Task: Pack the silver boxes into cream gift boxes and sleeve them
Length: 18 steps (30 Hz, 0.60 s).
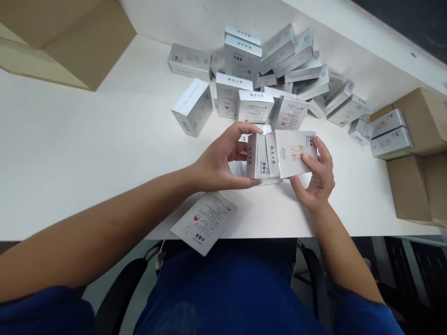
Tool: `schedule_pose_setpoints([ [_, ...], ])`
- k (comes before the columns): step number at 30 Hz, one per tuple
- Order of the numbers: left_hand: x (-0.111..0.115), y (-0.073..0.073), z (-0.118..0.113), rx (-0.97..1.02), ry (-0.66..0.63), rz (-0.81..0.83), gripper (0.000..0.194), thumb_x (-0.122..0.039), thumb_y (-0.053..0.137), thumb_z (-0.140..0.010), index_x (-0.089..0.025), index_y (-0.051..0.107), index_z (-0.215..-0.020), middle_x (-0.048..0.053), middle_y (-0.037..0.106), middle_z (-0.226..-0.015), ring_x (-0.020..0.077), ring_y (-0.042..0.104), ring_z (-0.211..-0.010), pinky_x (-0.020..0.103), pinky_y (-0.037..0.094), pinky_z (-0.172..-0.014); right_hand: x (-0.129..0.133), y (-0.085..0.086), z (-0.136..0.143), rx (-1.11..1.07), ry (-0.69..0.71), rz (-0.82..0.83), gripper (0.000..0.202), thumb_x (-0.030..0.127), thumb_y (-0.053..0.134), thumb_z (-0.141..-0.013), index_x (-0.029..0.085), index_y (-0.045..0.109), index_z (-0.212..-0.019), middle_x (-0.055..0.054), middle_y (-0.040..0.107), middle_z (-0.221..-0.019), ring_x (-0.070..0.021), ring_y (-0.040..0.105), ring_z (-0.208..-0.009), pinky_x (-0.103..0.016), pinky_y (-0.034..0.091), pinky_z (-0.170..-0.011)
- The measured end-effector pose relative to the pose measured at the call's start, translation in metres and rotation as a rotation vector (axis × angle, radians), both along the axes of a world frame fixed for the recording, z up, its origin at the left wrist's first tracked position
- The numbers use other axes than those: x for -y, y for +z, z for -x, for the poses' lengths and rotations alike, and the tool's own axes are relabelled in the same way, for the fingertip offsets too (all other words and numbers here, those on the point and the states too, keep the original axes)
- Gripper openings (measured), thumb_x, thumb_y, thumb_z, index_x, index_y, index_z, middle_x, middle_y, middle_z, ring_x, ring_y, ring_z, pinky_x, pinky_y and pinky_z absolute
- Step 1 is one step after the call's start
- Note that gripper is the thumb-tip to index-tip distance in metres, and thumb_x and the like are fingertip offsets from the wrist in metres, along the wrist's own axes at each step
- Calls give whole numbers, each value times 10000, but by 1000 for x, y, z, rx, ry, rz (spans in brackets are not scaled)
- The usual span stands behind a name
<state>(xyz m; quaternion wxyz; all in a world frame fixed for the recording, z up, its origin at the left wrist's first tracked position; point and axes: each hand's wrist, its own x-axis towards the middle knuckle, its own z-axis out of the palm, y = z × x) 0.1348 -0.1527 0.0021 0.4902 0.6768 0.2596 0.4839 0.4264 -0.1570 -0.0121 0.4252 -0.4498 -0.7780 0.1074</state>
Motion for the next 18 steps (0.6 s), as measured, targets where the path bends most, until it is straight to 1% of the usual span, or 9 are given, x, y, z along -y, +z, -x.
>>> schedule_pose_setpoints([
  [2, 1, 1, 0, 22, -32, 29, 811, -253, 1009, -695, -320, 562, -1368, 55, 663, -1352, 194, 754, -962, 349, 721, -820, 1, 0, 1, -19, 49, 13, 631, 628, 754, -784, 393, 635, -1357, -77, 452, -1671, -463, 311, -1679, -813, 355, -1268],
  [4, 1, 3, 0, 38, -51, 64, 807, -246, 1007, -701, -326, 574, -1377, 59, 648, -1389, 192, 756, -963, 350, 722, -819, 2, 1, 2, -21, 67, 60, 717, 676, 768, -764, 389, 593, -1397, -82, 424, -1692, -479, 284, -1689, -808, 363, -1263],
  [6, 1, 4, -1, 42, -61, 104, 814, -257, 1014, -694, -325, 588, -1384, 70, 631, -1434, 200, 758, -973, 354, 722, -811, 2, 1, 2, -33, 63, 116, 775, 725, 790, -751, 387, 560, -1409, -88, 408, -1704, -487, 304, -1680, -791, 396, -1247],
  [8, 1, 3, -1, 46, -70, 142, 834, -277, 1026, -681, -324, 599, -1395, 81, 632, -1451, 211, 759, -989, 361, 720, -813, 0, 1, 3, -58, 46, 137, 840, 790, 813, -730, 386, 535, -1412, -100, 403, -1703, -489, 326, -1669, -768, 431, -1228],
  [11, 5, 0, -4, 45, -110, 169, 850, -294, 1031, -680, -323, 602, -1413, 90, 648, -1439, 215, 760, -997, 366, 714, -823, -2, 0, 4, -55, 29, 155, 1058, 902, 843, -632, 402, 463, -1484, -121, 403, -1696, -486, 354, -1649, -740, 449, -1227],
  [13, 7, -2, -6, 19, -135, 167, 845, -289, 1025, -692, -319, 598, -1420, 96, 650, -1422, 216, 762, -1006, 354, 711, -819, -2, -1, 5, -42, 74, 196, 1264, 942, 857, -557, 415, 355, -1589, -130, 378, -1710, -470, 373, -1638, -713, 443, -1255],
  [14, 9, -3, -7, 3, -139, 165, 840, -285, 1021, -697, -313, 597, -1421, 100, 648, -1416, 217, 762, -1010, 345, 709, -813, -1, -2, 5, -44, 115, 221, 1357, 950, 858, -543, 415, 272, -1644, -135, 356, -1725, -456, 378, -1637, -698, 440, -1269],
  [16, 10, -4, -8, -19, -136, 161, 840, -279, 1022, -694, -302, 597, -1418, 108, 644, -1398, 216, 760, -1004, 328, 705, -792, 1, -5, 5, -69, 203, 271, 1453, 941, 843, -592, 411, 81, -1709, -140, 310, -1752, -420, 383, -1639, -680, 438, -1285],
  [18, 10, -3, -7, -23, -127, 158, 849, -279, 1031, -680, -295, 601, -1411, 111, 646, -1386, 213, 758, -989, 320, 702, -775, 2, -7, 4, -93, 256, 322, 1456, 919, 817, -669, 421, -67, -1713, -139, 291, -1762, -390, 395, -1633, -679, 441, -1283],
])
